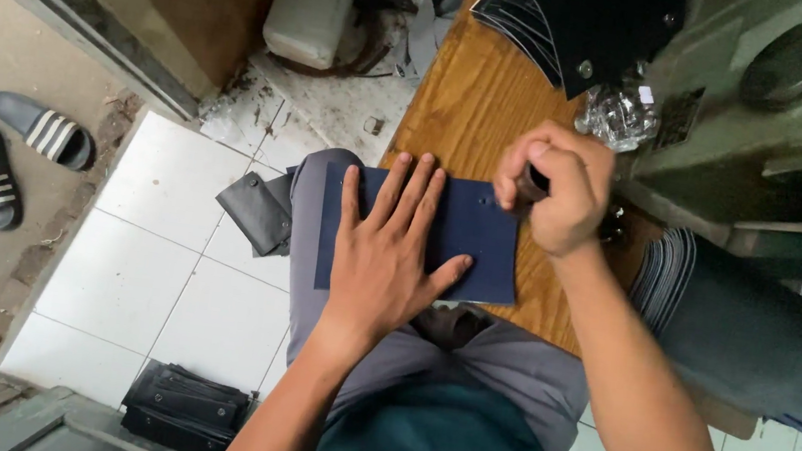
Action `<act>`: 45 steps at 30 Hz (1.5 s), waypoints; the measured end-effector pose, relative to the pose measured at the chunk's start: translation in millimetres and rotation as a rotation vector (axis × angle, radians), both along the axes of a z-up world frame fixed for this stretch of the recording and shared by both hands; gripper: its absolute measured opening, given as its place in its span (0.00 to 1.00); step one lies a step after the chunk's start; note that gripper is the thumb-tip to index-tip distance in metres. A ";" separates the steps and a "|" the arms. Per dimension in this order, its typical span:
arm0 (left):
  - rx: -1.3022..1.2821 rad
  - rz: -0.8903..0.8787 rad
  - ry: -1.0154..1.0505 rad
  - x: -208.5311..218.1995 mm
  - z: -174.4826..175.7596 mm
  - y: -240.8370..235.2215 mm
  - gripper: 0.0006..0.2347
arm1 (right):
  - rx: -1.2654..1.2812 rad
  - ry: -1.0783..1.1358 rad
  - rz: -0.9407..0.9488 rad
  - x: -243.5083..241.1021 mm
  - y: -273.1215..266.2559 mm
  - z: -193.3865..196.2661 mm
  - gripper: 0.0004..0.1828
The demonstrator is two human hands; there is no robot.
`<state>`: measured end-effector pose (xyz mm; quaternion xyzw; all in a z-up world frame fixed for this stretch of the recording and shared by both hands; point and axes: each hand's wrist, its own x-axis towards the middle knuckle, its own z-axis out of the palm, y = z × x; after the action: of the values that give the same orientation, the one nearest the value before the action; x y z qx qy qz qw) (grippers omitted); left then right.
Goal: The person sits at a wooden workbench in a leather workshop and installs metal snap fasteners onto leather pieces. They position a snap component on the leather, align it, and set it using a handheld metal snap-setting punch, working through black and blue leather pieces one at a time and stacking finished pieces.
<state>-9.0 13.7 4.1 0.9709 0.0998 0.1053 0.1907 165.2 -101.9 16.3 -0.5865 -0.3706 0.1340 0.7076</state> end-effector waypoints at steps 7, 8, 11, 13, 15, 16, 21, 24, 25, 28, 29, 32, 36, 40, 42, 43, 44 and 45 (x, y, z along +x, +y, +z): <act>-0.004 -0.005 0.005 3.6 4.3 2.8 0.38 | 0.153 0.023 -0.053 7.8 -5.9 3.5 0.17; -0.007 -0.006 0.012 2.6 4.1 2.5 0.39 | 0.161 0.069 -0.045 8.2 -7.4 -8.2 0.17; -0.005 0.000 0.018 2.1 3.8 4.1 0.39 | 0.148 0.088 -0.038 4.0 -3.5 -14.9 0.17; -0.020 -0.015 0.011 1.6 2.6 -0.1 0.38 | 0.109 0.054 -0.062 -1.0 -9.5 -10.7 0.17; 0.005 -0.006 0.013 1.9 2.6 1.0 0.38 | 0.115 0.053 -0.072 0.4 -8.5 -9.6 0.17; 0.008 -0.001 0.019 0.6 2.5 1.3 0.38 | 0.117 0.058 -0.068 -3.8 -12.1 -9.9 0.17; -0.036 -0.016 -0.009 1.3 1.8 1.2 0.38 | 0.027 0.001 -0.315 -22.2 -30.7 -5.4 0.15; -0.342 -0.056 -0.218 -4.7 19.2 8.7 0.32 | 0.028 -0.073 -0.435 -28.3 -41.1 -8.4 0.14; -0.337 -0.062 -0.219 -8.6 24.1 13.9 0.32 | 0.034 -0.074 -0.441 -26.6 -41.6 -8.5 0.14; -0.576 0.060 -0.451 -25.2 29.0 26.5 0.24 | 0.062 -0.103 -0.511 -28.3 -45.4 -7.7 0.13; -0.474 0.198 -0.496 -30.2 24.8 31.6 0.21 | 0.065 -0.105 -0.532 -29.1 -45.2 -5.8 0.13; -0.474 0.514 -0.268 -44.5 20.5 43.7 0.17 | 0.065 -0.132 -0.562 -30.3 -45.0 -5.2 0.13; -0.785 0.672 0.095 -57.4 -3.9 47.7 0.15 | 0.006 -0.290 -0.707 -33.0 -39.2 -0.7 0.15; -0.836 0.607 -0.022 -68.2 -6.8 37.9 0.15 | -0.006 -0.408 -0.805 -27.7 -37.7 6.6 0.16; -1.043 0.597 -0.271 -73.4 -4.6 33.2 0.13 | -0.084 -0.700 -0.848 -25.3 -40.8 10.0 0.15; -1.044 0.594 -0.268 -75.6 -4.2 33.5 0.13 | -0.086 -0.700 -0.851 -23.5 -42.9 11.7 0.15; -1.120 0.612 -0.317 -78.4 -3.7 33.4 0.13 | -0.056 -0.855 -0.877 -22.0 -45.1 13.2 0.12; -1.196 0.630 -0.366 -81.4 -3.0 33.5 0.13 | -0.025 -1.011 -0.898 -20.6 -46.9 14.9 0.13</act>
<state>-90.3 47.2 1.2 0.5907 0.3834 0.2443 0.6666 144.6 -148.9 31.2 -0.6822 -0.3749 -0.4598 0.4274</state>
